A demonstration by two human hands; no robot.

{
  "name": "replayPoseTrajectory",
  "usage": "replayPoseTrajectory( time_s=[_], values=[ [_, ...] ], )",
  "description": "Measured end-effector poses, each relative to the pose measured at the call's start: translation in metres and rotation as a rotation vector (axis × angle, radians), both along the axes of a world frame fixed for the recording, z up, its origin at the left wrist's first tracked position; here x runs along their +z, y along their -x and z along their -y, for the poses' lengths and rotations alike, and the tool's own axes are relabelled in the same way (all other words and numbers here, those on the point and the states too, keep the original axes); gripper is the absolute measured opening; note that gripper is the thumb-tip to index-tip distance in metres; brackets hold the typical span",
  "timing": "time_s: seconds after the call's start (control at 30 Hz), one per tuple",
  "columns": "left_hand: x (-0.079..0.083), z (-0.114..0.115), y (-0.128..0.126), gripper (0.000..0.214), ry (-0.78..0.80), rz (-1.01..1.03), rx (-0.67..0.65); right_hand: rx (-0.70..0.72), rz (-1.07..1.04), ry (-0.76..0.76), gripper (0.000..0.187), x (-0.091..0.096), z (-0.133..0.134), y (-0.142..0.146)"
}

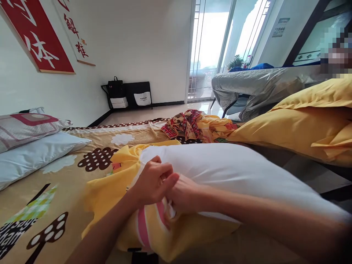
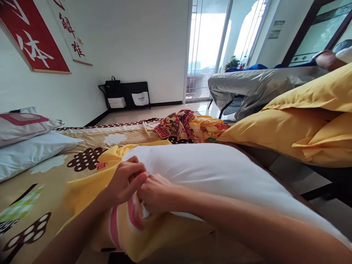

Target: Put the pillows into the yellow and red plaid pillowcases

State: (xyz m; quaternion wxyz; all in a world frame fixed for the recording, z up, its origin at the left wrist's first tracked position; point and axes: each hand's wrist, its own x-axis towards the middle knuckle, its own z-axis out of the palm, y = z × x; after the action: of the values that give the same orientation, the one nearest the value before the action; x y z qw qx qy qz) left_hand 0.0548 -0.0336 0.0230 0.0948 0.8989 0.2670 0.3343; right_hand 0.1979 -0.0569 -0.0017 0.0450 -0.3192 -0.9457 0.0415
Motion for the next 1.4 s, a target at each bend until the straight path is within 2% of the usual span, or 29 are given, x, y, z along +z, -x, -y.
replayPoseTrajectory(
  time_s=[0.03, 0.1, 0.17, 0.2, 0.23, 0.27, 0.33, 0.37, 0.43, 0.53, 0.6, 0.67, 0.8, 0.87, 0.93, 1.03, 1.1, 1.17, 1.23, 1.3, 1.37, 1.4],
  values=[
    [-0.009, -0.007, 0.004, 0.038, 0.008, -0.037, 0.059, 0.028, 0.007, 0.009, 0.015, -0.002, 0.007, -0.003],
    [-0.028, -0.021, 0.018, 0.039, 0.041, -0.148, 0.188, 0.187, 0.011, 0.112, 0.021, 0.003, 0.013, -0.017],
    [-0.046, -0.031, 0.035, 0.042, 0.097, -0.205, 0.287, 0.357, -0.019, 0.308, 0.028, 0.019, 0.001, -0.041],
    [-0.052, -0.031, 0.042, 0.042, 0.129, -0.212, 0.317, 0.358, -0.044, 0.419, 0.031, 0.029, -0.014, -0.055],
    [-0.057, -0.03, 0.046, 0.042, 0.145, -0.214, 0.337, 0.258, -0.079, 0.479, 0.035, 0.036, -0.032, -0.069],
    [-0.06, -0.026, 0.048, 0.04, 0.146, -0.221, 0.35, 0.036, -0.159, 0.429, 0.041, 0.041, -0.054, -0.082],
    [-0.064, -0.016, 0.045, 0.035, 0.123, -0.261, 0.356, -0.496, -0.18, 0.214, 0.05, 0.038, -0.097, -0.103],
    [-0.064, -0.011, 0.043, 0.034, 0.109, -0.277, 0.356, -0.598, -0.151, 0.184, 0.056, 0.031, -0.115, -0.11],
    [-0.064, -0.005, 0.039, 0.032, 0.091, -0.283, 0.357, -0.709, -0.101, 0.166, 0.056, 0.01, -0.14, -0.118],
    [-0.063, -0.008, 0.045, 0.032, 0.083, -0.261, 0.364, -0.749, -0.05, 0.175, 0.054, -0.016, -0.149, -0.118],
    [-0.06, -0.017, 0.055, 0.034, 0.049, -0.263, 0.37, -0.764, -0.041, 0.148, 0.051, -0.019, -0.143, -0.116],
    [-0.056, -0.026, 0.065, 0.04, -0.018, -0.279, 0.385, -0.784, -0.055, 0.084, 0.048, -0.009, -0.133, -0.114],
    [-0.04, -0.038, 0.069, 0.048, -0.277, -0.25, 0.39, -0.804, -0.128, -0.126, 0.04, 0.039, -0.097, -0.104],
    [-0.022, -0.038, 0.061, 0.044, -0.488, -0.179, 0.357, -0.822, -0.152, -0.324, 0.038, 0.069, -0.072, -0.096],
    [0.001, -0.035, 0.051, 0.039, -0.705, -0.093, 0.341, -0.815, -0.174, -0.615, 0.037, 0.097, -0.046, -0.088],
    [0.027, -0.027, 0.041, 0.036, -0.92, 0.007, 0.362, -0.712, -0.238, -1.06, 0.039, 0.123, -0.01, -0.079],
    [0.03, -0.021, 0.042, 0.036, -0.967, 0.01, 0.389, -0.633, -0.28, -1.278, 0.036, 0.123, 0.008, -0.074],
    [0.018, -0.015, 0.05, 0.034, -0.936, -0.068, 0.426, -0.556, -0.289, -1.395, 0.028, 0.111, 0.018, -0.069],
    [-0.003, -0.012, 0.064, 0.028, -0.852, -0.169, 0.477, -0.459, -0.276, -1.398, 0.02, 0.091, 0.022, -0.064],
    [-0.024, -0.01, 0.081, 0.019, -0.764, -0.226, 0.56, -0.358, -0.267, -1.337, 0.017, 0.073, 0.02, -0.056],
    [-0.036, -0.011, 0.096, 0.017, -0.731, -0.215, 0.692, -0.279, -0.274, -1.277, 0.016, 0.063, 0.016, -0.047],
    [-0.036, -0.011, 0.102, 0.02, -0.736, -0.193, 0.775, -0.251, -0.281, -1.254, 0.017, 0.06, 0.015, -0.043]
  ],
)
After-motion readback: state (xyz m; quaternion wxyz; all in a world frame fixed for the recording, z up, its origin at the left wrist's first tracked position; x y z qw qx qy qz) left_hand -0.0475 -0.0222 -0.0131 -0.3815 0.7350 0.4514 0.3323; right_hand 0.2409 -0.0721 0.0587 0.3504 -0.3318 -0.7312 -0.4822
